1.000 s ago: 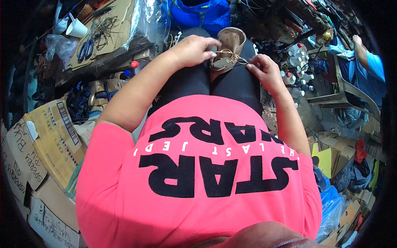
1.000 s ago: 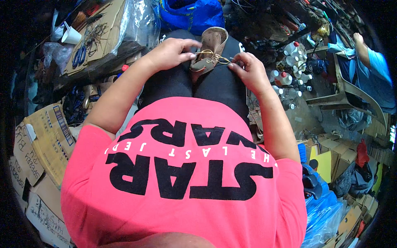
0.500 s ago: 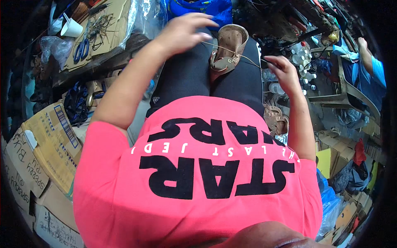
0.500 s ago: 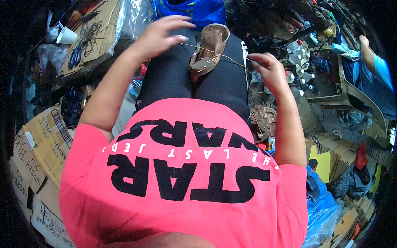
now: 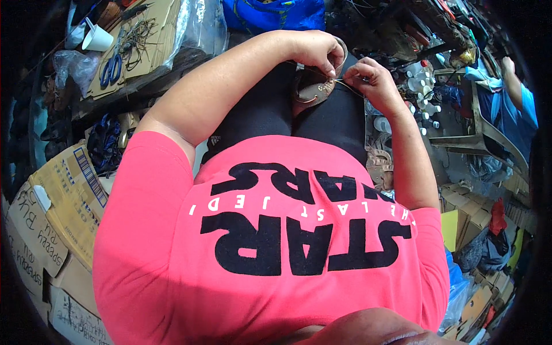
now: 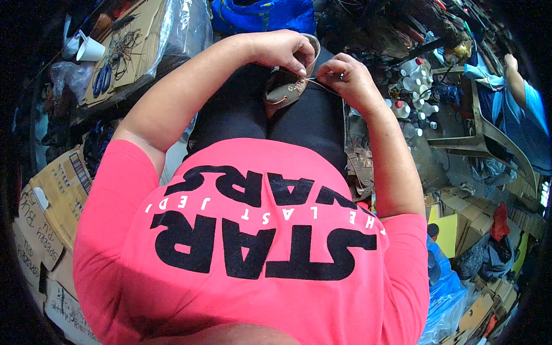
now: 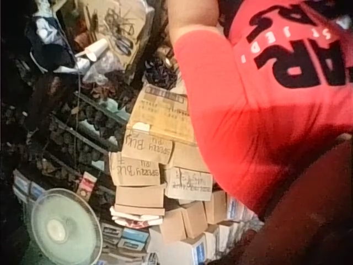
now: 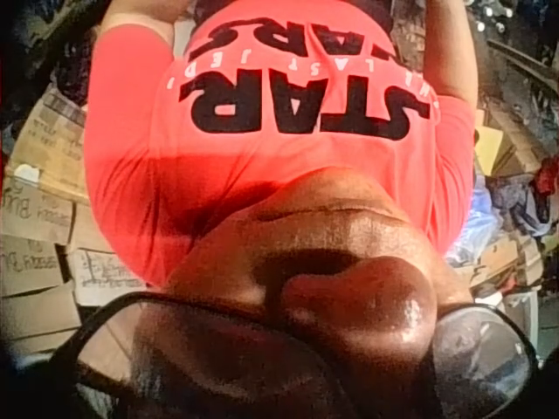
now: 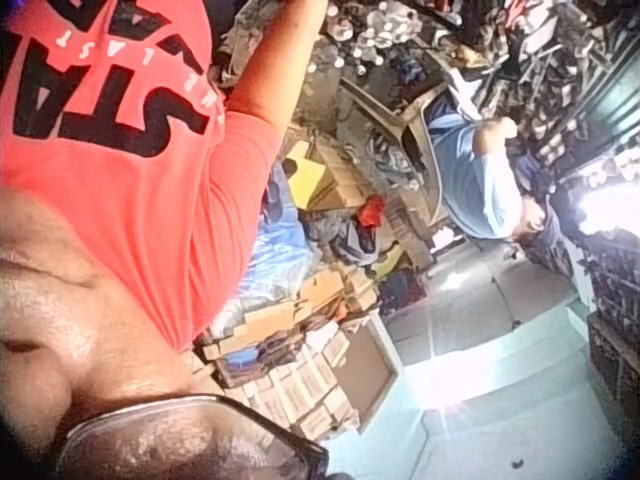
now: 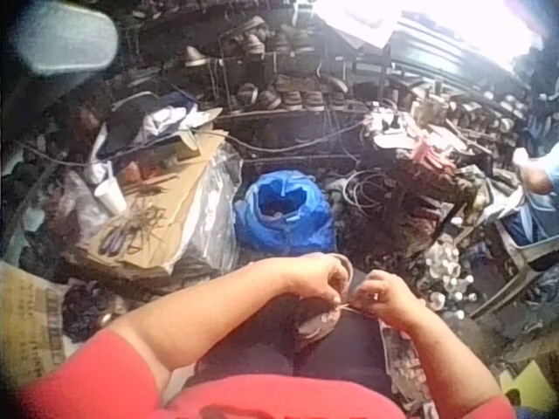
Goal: Stitching or threading components for a shoe upper.
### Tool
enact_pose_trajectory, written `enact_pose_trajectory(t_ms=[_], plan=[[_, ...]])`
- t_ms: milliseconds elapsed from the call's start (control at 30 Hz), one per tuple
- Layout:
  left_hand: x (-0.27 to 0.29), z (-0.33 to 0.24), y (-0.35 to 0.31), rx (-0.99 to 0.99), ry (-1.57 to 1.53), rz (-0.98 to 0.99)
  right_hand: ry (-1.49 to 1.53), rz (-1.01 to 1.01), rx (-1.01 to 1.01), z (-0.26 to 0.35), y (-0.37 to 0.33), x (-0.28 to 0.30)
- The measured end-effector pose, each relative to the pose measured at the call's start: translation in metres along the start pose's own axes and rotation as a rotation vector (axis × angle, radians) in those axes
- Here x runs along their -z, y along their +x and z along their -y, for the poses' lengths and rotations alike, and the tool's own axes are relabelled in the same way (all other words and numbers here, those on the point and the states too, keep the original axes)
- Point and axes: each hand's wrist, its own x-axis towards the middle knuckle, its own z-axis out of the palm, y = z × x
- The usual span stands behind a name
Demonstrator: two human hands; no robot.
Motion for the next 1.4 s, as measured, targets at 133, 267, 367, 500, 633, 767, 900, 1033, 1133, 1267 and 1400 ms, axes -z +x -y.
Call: enact_pose_trajectory(t_ms=[133, 267, 367, 500, 633, 767, 900, 1033, 1133, 1267, 1400], plan=[[-0.003, 0.005, 0.000, 0.027, -0.068, -0.009, 0.064, -0.017, 0.054, -0.004, -0.002, -0.008], [-0.001, 0.012, -0.005, 0.032, -0.159, 0.033, -0.010, -0.146, 0.063, -0.001, -0.012, -0.019], [-0.001, 0.016, -0.008, 0.000, -0.157, 0.063, -0.065, -0.197, 0.079, 0.008, -0.022, -0.027], [-0.002, 0.015, -0.008, 0.014, -0.155, 0.109, -0.264, -0.234, 0.138, 0.028, -0.027, -0.032], [-0.002, 0.014, -0.009, -0.036, -0.055, 0.117, -0.697, -0.033, 0.127, 0.060, -0.020, -0.029], [-0.003, 0.007, -0.002, -0.063, 0.008, 0.030, -0.768, 0.046, 0.115, 0.064, -0.004, -0.025], [-0.010, 0.013, 0.002, -0.017, 0.048, -0.135, -0.391, -0.020, -0.005, 0.034, 0.010, -0.031], [-0.028, 0.013, -0.029, -0.129, 0.267, -0.703, 0.169, 0.009, -0.241, 0.015, 0.002, -0.021], [-0.029, 0.014, -0.074, -0.008, 0.265, -0.484, 0.209, -0.037, -0.256, 0.008, -0.011, -0.009], [0.000, 0.025, -0.128, 0.230, 0.250, -0.335, -0.131, -0.089, -0.018, 0.020, -0.029, -0.014], [0.023, 0.047, -0.138, 0.352, -0.182, -0.543, -0.342, -0.392, 0.024, -0.014, -0.023, -0.019]])
